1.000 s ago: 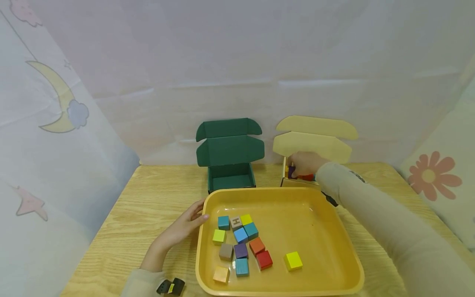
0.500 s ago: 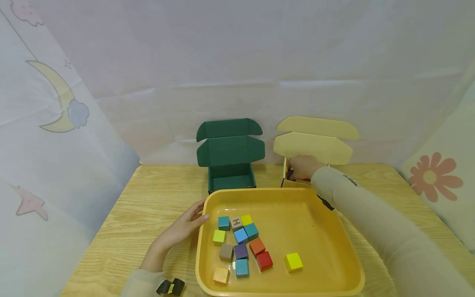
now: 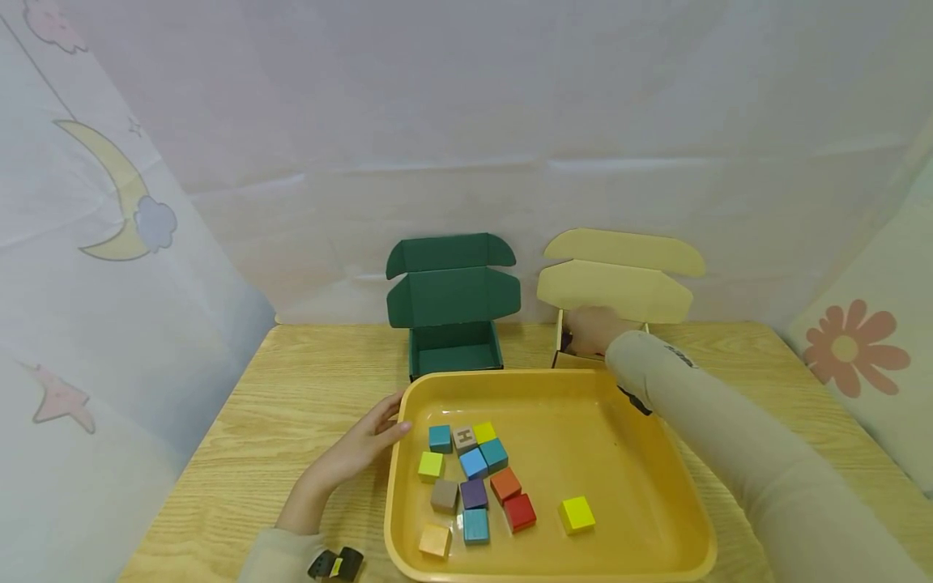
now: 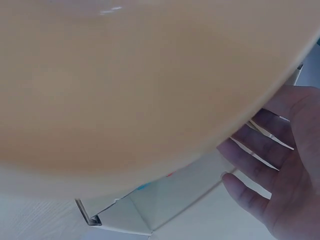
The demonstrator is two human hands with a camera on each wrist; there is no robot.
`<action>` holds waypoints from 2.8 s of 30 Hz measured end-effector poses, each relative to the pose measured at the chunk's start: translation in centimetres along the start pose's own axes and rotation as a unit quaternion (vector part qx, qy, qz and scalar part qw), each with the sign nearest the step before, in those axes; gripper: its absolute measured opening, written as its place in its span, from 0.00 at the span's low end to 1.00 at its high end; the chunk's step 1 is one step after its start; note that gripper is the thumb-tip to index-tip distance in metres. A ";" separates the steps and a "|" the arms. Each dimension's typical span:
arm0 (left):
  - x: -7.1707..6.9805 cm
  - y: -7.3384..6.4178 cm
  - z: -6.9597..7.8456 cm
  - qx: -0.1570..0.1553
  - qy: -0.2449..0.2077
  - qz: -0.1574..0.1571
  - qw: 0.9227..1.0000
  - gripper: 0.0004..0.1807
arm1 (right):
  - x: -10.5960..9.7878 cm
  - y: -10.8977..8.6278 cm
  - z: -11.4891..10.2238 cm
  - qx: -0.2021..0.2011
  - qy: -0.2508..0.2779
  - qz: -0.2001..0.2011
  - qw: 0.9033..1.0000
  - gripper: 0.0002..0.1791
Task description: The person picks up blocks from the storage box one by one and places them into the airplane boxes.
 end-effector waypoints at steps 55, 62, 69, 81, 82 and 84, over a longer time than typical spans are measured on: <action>0.0 -0.1 0.2 0.004 -0.001 -0.004 1.000 0.34 | -3.7 -5.7 -2.9 -0.038 0.056 0.092 0.993 0.15; 0.0 0.0 0.1 0.002 -0.001 -0.002 1.000 0.34 | -4.1 -6.9 -4.6 -0.078 0.021 0.110 0.991 0.10; 0.0 0.0 -0.1 -0.007 -0.002 0.008 1.000 0.34 | -4.1 -8.1 -6.5 -0.112 0.006 0.105 0.988 0.09; 0.0 -0.1 0.2 -0.019 -0.017 0.009 1.000 0.34 | -3.5 -10.2 -8.6 -0.141 -0.010 0.070 0.988 0.13; 0.0 -0.1 0.3 -0.017 -0.016 0.008 1.000 0.34 | -3.5 -10.3 -8.7 -0.144 -0.010 0.072 0.987 0.13; 0.0 -0.1 0.3 -0.015 -0.018 0.006 1.000 0.34 | -3.4 -10.4 -8.9 -0.153 -0.009 0.077 0.985 0.13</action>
Point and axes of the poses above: each hand's wrist, its own y-axis towards the middle knuckle, its own x-axis out of the palm, z = x × y, the point moved 5 cm from there along y, towards the middle knuckle, and after that the axes turned 12 degrees about -x, right-handed, at the moved point
